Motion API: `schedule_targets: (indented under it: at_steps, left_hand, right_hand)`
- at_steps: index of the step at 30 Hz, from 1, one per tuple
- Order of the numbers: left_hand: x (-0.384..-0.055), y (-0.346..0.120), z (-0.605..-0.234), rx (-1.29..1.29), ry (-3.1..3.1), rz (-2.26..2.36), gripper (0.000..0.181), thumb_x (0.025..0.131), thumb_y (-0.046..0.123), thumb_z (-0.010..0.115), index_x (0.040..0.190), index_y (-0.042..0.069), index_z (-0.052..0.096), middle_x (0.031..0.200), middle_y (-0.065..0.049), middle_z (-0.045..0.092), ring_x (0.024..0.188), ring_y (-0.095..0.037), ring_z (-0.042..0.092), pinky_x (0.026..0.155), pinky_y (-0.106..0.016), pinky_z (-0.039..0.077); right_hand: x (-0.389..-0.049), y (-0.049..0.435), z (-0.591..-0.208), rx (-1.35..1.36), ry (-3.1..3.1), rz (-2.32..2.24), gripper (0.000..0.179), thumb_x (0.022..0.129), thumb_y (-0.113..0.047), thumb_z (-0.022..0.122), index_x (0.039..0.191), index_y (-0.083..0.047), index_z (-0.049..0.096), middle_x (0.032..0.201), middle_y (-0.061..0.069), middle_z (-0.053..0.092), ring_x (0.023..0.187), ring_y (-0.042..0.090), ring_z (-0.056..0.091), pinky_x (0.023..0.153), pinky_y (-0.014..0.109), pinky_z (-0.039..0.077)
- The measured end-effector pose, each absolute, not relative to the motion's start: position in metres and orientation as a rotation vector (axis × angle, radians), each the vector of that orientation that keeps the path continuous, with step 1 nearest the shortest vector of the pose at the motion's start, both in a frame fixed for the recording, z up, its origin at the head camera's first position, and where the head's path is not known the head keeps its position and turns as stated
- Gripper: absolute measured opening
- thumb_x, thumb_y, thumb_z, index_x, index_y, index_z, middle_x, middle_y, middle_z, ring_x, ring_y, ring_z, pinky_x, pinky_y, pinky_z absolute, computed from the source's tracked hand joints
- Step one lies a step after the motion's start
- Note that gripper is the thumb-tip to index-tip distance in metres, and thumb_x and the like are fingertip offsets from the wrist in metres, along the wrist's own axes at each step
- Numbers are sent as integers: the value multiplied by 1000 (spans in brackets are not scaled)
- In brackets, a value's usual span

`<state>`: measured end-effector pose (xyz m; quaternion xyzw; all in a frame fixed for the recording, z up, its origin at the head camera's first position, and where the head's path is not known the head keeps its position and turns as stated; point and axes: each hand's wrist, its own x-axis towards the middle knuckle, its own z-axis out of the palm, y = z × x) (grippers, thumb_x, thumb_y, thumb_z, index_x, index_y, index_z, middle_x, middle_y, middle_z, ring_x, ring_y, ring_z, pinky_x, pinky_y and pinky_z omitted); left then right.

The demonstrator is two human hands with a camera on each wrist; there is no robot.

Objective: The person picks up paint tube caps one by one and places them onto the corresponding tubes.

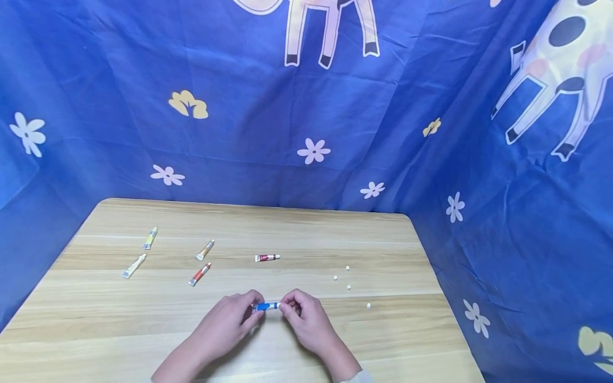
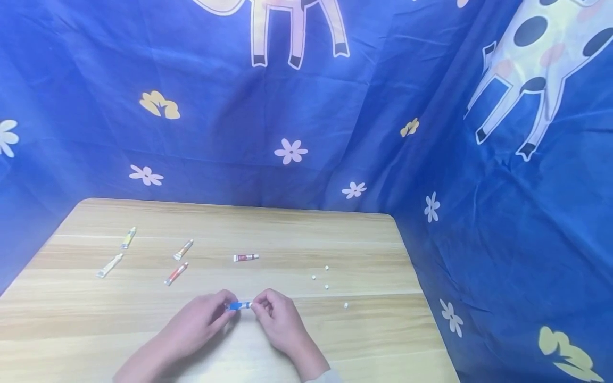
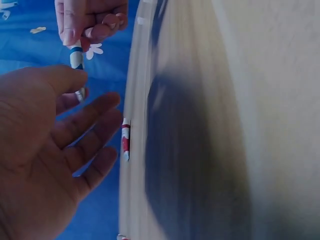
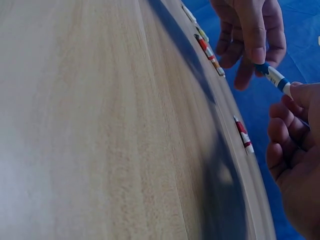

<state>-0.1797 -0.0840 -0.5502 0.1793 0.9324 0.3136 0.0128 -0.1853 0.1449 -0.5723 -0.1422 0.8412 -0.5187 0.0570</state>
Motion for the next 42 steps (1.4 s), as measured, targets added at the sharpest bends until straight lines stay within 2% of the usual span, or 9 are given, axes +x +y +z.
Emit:
schedule_targets:
  at_steps: [5, 6, 13, 20, 30, 42]
  left_hand:
    - [-183, -82, -552, 609, 3019, 840, 15, 93, 29, 85, 104, 29, 76, 107, 17, 68, 83, 4, 55, 83, -30, 52]
    - [-184, -82, -552, 611, 3031, 816, 15, 93, 31, 86, 104, 29, 76, 108, 16, 68, 85, 4, 56, 83, -30, 52]
    - [-191, -79, -555, 672, 3076, 724, 15, 92, 32, 86, 103, 29, 76, 105, 14, 71, 91, -2, 62, 86, -35, 55]
    - [-200, -79, -560, 764, 3135, 588, 17, 91, 33, 87, 102, 26, 76, 102, 10, 73, 93, -10, 69, 82, -32, 52]
    - [-215, -80, -565, 831, 3140, 452, 18, 89, 30, 89, 95, 23, 74, 90, 9, 69, 81, -10, 63, 72, -29, 47]
    - [-236, -80, -574, 793, 3130, 431, 18, 89, 28, 89, 96, 20, 74, 89, 6, 69, 83, -16, 63, 76, -38, 51]
  right_hand:
    - [-186, 147, -575, -429, 2568, -1549, 11, 106, -27, 70, 104, -16, 72, 89, -4, 71, 75, -4, 57, 70, 18, 54]
    - [-187, 147, -576, -427, 2570, -1544, 11, 106, -27, 70, 104, -16, 72, 89, -4, 71, 75, -4, 56, 69, 18, 53]
    - [-189, 149, -580, -398, 2585, -1496, 8, 105, -27, 72, 105, -18, 72, 88, -10, 69, 74, -5, 55, 68, 17, 52]
    - [-190, 151, -578, -352, 2580, -1450, 9, 104, -24, 72, 108, -16, 73, 90, -9, 69, 76, -4, 57, 71, 17, 52]
    - [-192, 157, -576, -349, 2607, -1423, 10, 104, -20, 71, 112, -14, 74, 92, -7, 70, 78, -3, 58, 74, 18, 54]
    - [-201, 172, -567, -306, 2664, -1431, 10, 103, -13, 71, 112, -10, 75, 96, -4, 69, 83, -1, 59, 77, 18, 55]
